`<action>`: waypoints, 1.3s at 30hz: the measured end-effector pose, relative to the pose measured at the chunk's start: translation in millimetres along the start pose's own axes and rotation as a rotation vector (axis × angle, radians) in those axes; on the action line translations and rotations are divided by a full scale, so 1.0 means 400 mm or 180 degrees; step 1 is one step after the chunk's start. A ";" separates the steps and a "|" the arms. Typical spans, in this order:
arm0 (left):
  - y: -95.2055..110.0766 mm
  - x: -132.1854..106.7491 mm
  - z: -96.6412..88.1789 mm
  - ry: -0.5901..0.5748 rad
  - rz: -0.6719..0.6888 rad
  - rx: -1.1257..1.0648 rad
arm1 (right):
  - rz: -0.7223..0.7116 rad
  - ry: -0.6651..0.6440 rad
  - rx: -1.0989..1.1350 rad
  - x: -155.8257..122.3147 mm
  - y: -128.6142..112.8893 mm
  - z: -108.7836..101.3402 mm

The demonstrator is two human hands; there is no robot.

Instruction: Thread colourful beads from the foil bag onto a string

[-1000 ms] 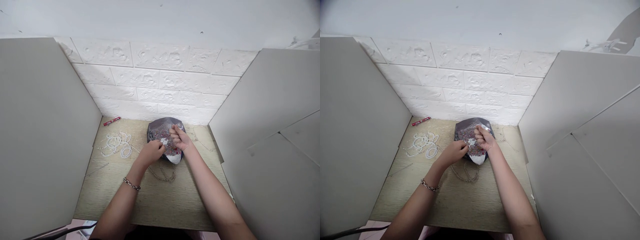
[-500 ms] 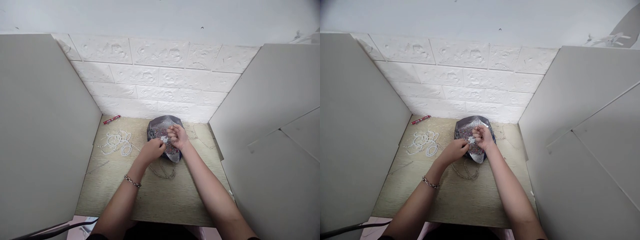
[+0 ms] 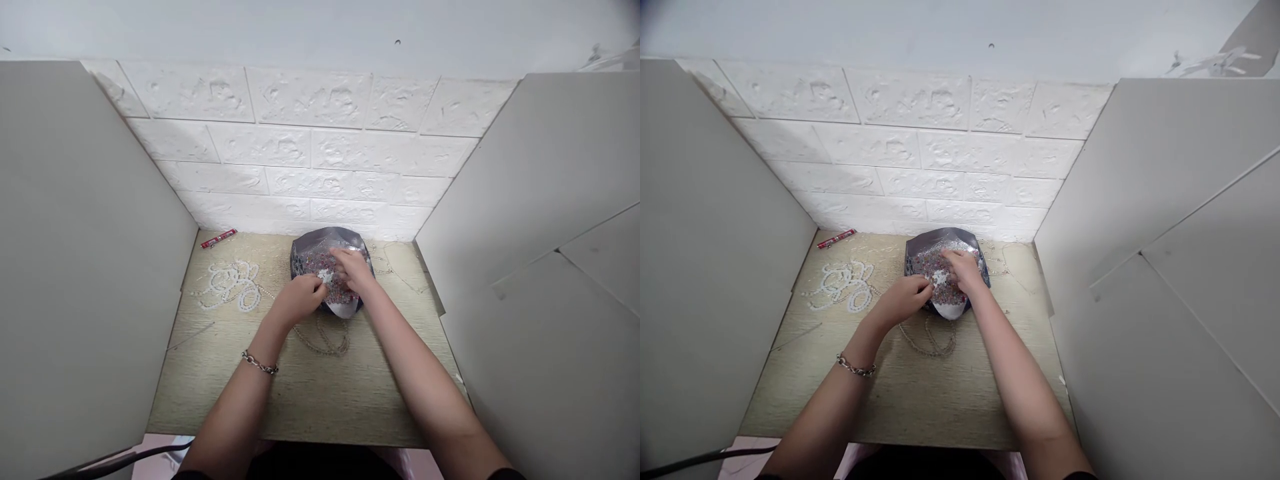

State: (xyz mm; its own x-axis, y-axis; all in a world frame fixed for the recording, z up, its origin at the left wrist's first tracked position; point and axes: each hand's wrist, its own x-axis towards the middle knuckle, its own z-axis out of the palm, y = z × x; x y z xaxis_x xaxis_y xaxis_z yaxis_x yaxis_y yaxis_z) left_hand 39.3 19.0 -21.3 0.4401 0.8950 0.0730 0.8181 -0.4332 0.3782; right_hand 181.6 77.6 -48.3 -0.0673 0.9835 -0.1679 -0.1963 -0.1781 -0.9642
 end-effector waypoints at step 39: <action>-0.017 -0.003 -0.014 0.0157 -0.0058 0.0042 | -0.0040 0.0367 -0.1009 0.011 -0.016 -0.023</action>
State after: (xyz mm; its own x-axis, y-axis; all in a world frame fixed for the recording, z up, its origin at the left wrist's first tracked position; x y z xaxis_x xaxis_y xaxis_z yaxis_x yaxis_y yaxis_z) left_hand 31.0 21.4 -19.1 0.4066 0.9068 0.1116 0.8308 -0.4178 0.3676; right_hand 191.5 83.6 -44.8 0.0479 0.9859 -0.1604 0.1187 -0.1650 -0.9791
